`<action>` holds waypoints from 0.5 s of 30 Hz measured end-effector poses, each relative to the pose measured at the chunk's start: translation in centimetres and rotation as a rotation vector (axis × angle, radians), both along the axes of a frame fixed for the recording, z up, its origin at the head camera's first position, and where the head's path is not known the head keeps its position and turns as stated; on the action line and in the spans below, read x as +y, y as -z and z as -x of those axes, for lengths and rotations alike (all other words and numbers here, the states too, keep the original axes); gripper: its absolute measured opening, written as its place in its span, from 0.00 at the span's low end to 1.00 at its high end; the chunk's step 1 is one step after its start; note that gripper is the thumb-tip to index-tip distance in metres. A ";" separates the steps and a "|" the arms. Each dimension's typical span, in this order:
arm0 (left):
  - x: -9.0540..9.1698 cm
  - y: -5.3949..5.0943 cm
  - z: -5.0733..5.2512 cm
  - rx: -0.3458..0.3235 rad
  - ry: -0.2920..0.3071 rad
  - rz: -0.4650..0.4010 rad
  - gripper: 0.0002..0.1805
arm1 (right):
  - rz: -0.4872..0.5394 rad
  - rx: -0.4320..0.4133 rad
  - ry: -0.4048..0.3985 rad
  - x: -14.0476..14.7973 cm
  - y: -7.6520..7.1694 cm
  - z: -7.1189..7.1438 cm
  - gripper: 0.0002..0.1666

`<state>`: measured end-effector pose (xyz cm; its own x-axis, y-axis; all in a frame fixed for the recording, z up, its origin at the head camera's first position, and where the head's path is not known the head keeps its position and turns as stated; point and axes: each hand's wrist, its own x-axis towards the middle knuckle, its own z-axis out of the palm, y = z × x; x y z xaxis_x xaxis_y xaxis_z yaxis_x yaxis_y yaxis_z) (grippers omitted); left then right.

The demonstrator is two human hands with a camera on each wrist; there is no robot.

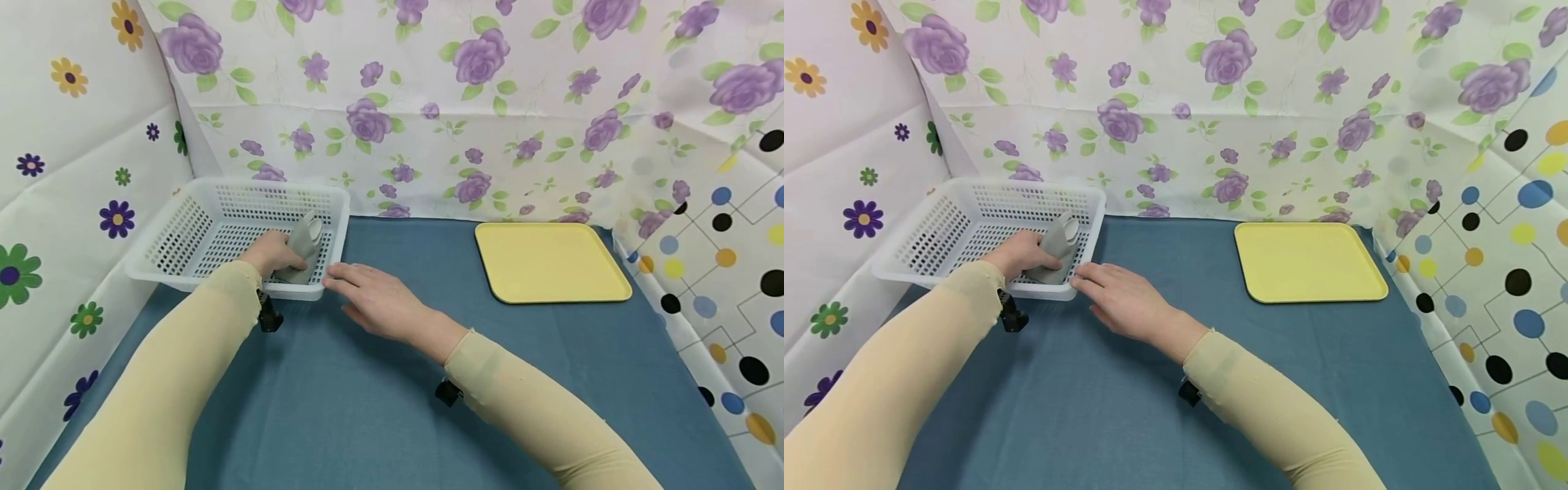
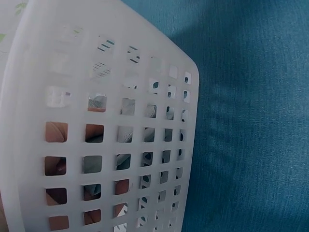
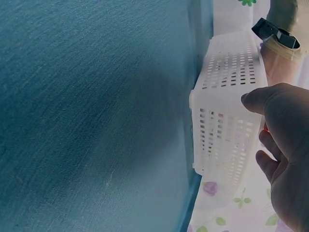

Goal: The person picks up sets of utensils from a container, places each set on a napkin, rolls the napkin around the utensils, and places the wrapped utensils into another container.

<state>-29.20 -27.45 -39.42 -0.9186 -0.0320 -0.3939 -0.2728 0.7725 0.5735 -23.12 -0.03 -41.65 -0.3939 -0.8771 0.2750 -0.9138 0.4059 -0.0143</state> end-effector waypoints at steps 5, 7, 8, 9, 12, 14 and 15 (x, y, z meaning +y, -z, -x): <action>0.0 0.1 0.1 -0.010 0.003 -0.003 0.31 | 0.005 -0.001 0.002 0.0 0.1 0.0 0.35; -0.1 0.2 0.1 -0.011 0.001 -0.003 0.32 | 0.010 0.001 0.000 0.0 0.1 0.0 0.35; -0.1 0.2 0.2 -0.010 -0.001 -0.002 0.32 | 0.012 0.002 -0.001 0.0 0.1 0.0 0.35; -0.1 0.2 0.2 -0.010 -0.002 -0.001 0.32 | 0.014 0.004 -0.002 -0.1 0.1 0.1 0.35; -0.1 0.4 0.3 -0.011 -0.003 0.000 0.32 | 0.011 0.008 -0.001 -0.1 0.1 0.1 0.35; -0.1 0.5 0.4 -0.013 -0.001 0.001 0.32 | 0.007 0.011 0.000 -0.1 0.1 0.1 0.35; -0.2 0.5 0.4 -0.016 -0.001 0.000 0.32 | 0.005 0.013 -0.001 -0.1 0.0 0.1 0.35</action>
<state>-29.61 -27.61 -39.93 -0.9121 -0.0327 -0.4086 -0.2826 0.7722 0.5690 -23.19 -0.14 -41.69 -0.3897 -0.8760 0.2843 -0.9142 0.4053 -0.0044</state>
